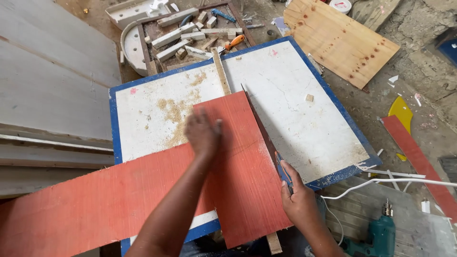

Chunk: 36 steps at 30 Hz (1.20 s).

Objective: Using a hand saw to cut a large wooden sheet shaped like the number one along a marked line.

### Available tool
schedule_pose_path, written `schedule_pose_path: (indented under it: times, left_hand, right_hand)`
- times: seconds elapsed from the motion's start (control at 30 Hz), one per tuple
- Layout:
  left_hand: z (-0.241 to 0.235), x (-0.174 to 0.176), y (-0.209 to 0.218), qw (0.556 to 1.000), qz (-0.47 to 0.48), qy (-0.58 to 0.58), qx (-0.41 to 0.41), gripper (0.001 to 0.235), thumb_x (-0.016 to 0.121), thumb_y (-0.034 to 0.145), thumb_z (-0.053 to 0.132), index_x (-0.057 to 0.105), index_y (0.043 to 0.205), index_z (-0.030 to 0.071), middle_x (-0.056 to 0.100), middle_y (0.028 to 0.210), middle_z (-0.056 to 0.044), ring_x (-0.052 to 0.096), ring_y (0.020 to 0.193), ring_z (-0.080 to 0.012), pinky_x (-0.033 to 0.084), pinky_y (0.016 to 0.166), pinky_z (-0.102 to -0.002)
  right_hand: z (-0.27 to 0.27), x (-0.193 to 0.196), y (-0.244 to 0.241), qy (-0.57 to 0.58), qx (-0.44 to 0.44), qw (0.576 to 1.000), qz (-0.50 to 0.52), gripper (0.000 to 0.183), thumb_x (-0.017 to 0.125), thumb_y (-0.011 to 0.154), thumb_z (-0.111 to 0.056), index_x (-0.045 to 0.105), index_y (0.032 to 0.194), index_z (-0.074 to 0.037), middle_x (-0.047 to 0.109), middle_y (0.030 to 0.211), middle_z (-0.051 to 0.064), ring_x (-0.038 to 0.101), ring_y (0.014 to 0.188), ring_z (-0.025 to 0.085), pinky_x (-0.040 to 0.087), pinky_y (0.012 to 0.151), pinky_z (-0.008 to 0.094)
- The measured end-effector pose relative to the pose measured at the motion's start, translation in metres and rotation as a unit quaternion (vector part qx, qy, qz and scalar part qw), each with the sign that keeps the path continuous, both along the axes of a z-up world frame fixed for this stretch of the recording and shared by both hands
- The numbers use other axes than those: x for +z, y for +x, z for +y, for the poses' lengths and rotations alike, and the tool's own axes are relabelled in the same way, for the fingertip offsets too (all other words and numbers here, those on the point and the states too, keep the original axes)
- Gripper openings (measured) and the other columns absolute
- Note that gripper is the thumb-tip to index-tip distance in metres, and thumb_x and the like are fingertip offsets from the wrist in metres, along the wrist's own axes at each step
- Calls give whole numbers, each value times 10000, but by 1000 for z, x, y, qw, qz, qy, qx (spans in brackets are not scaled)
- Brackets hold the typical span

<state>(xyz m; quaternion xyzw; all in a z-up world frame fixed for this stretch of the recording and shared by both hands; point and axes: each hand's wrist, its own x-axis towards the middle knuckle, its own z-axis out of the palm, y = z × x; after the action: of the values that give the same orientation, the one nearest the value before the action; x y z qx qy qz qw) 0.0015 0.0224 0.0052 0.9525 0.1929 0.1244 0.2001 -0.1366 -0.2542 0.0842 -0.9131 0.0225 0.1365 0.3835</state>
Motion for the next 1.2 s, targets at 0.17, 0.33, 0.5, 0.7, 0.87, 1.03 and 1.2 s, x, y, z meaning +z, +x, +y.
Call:
schedule_pose_path:
  times: [0.17,0.33,0.5,0.7,0.87,1.03,1.2]
  left_hand:
    - [49,60,-8,947,146,-273,81,908,498,998,546,73,1660,93,561,1462,-213,574,1297,-427,529,947,-563]
    - [66,29,3,933,233,-274,10,742,577,922,630,540,1376,45,672,1259,-111,657,1079,-284,514,813,-416]
    - [73,23,3,931,268,-247,-34,553,664,892,635,578,960,93,629,905,-50,579,795,-222,432,696,-369]
    - [65,86,-15,944,261,-196,-43,696,881,706,523,552,1138,89,652,1049,-89,608,870,-239,475,668,-386]
    - [50,189,-51,957,193,-215,-21,612,869,764,402,481,1143,118,645,1176,-91,610,1011,-270,485,758,-429]
    - [34,264,-71,981,94,-169,-8,568,746,848,392,326,1112,112,687,1146,-154,653,971,-438,471,761,-554]
    - [34,274,-68,987,-123,47,-88,658,853,859,401,377,1168,68,698,872,-224,725,817,-482,542,766,-583]
  right_hand:
    - [0,-3,1,-1,26,999,-30,616,513,1003,-221,393,1589,-369,469,523,59,330,428,164,305,511,337]
    - [-1,-11,-2,-9,14,999,-34,616,524,999,-224,401,1584,-373,503,529,77,383,437,178,324,521,338]
    - [0,-15,-5,-18,17,999,-40,620,520,997,-223,394,1584,-376,628,590,96,452,437,200,364,536,331]
    - [1,-5,-14,-16,17,998,-66,625,539,985,-235,392,1574,-387,733,800,89,647,597,257,463,611,350]
    - [1,14,-5,-15,0,986,-167,592,573,970,-234,455,1539,-348,700,613,89,522,386,223,409,475,362]
    - [6,50,26,1,33,963,-269,595,566,1002,-175,408,1572,-235,609,570,95,511,383,203,373,397,372]
    - [27,76,38,104,28,922,-371,549,522,1005,-50,465,1549,-102,702,1097,376,697,934,562,603,662,634]
